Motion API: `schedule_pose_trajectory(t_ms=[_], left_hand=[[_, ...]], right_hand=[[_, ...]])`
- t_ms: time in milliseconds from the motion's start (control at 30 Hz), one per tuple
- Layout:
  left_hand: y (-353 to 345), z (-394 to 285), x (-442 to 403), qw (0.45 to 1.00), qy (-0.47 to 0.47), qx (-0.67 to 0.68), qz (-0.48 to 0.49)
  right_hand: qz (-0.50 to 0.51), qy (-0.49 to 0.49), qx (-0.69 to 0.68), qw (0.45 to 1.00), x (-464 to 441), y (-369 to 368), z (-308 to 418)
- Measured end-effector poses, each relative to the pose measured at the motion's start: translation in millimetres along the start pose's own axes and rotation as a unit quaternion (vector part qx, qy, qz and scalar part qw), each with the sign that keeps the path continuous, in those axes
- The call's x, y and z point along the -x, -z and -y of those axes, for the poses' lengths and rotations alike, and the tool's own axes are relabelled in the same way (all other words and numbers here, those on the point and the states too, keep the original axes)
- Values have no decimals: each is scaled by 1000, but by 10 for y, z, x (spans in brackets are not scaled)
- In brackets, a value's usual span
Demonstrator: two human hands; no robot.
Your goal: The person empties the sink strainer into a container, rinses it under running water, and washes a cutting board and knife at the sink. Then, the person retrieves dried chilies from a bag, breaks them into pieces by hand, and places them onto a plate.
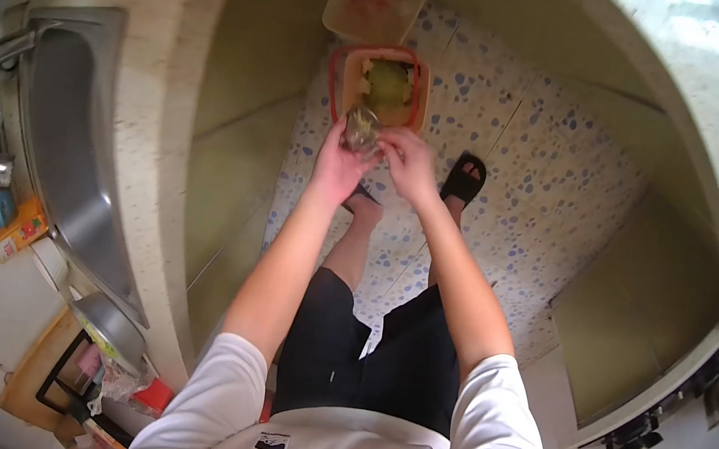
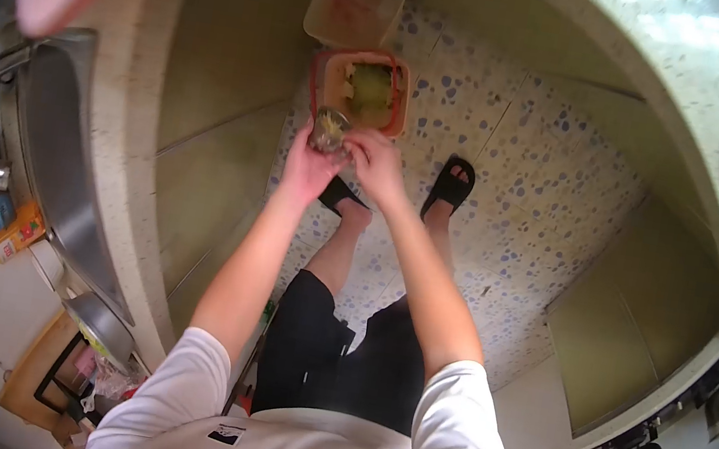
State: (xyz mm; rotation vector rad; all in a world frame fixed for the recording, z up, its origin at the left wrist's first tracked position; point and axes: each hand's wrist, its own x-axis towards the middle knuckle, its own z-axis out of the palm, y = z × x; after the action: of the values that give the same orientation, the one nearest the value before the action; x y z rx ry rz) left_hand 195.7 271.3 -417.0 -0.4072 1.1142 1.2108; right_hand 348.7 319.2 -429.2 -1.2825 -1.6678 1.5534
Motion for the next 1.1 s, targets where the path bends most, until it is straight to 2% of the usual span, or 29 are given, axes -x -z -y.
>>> schedule_pose_trajectory(t_ms=[67,133,200,233,267,300,333,400,500,533,600,700,833,933,1100], left_hand=[[67,63,-469,991,-23,-115,-70],[-22,134,-694,975,-39,-183,-123],[72,217,-985,954,-36,-246,-169],[102,258,-1113,900,-126,-367,-200],[122,307,-1221,823,-212,-477,-225],[141,343,-1241,724,-289,-577,-243],[173,352,-1237,667,-332,-634,-209],[178,330,-1247,537,-410,-725,-131],[235,298,-1326,521,-412,-744,-69],[264,298,-1352,517,-417,-744,-76],[296,292,-1392,508,-426,-743,-91],[313,309,-1370,557,-385,-729,-103],[310,343,-1358,565,-379,-725,-104],[312,374,-1373,575,-378,-718,-99],[294,378,-1377,601,-366,-703,-107]], right_hand=[[-28,-129,-127,983,-119,-166,-499],[-74,-249,-303,917,-186,-359,-902],[-81,-261,-305,912,-227,-476,-1191],[-83,-265,-305,911,-269,-525,-1311],[-115,-215,-151,958,-310,-543,-1423],[-142,-162,7,977,-307,-547,-1511],[-164,-103,165,967,-283,-572,-1575],[-146,-133,190,962,-258,-553,-1554],[-60,-156,252,953,-284,-392,-1401],[-21,-161,275,948,-275,-369,-1384],[-12,-170,314,934,-287,-361,-1455],[-37,-159,336,928,-209,-350,-1538],[-105,-155,305,934,-80,-275,-1640],[-58,-146,292,944,-34,-159,-1834],[-62,-116,260,957,-48,-118,-1800]])
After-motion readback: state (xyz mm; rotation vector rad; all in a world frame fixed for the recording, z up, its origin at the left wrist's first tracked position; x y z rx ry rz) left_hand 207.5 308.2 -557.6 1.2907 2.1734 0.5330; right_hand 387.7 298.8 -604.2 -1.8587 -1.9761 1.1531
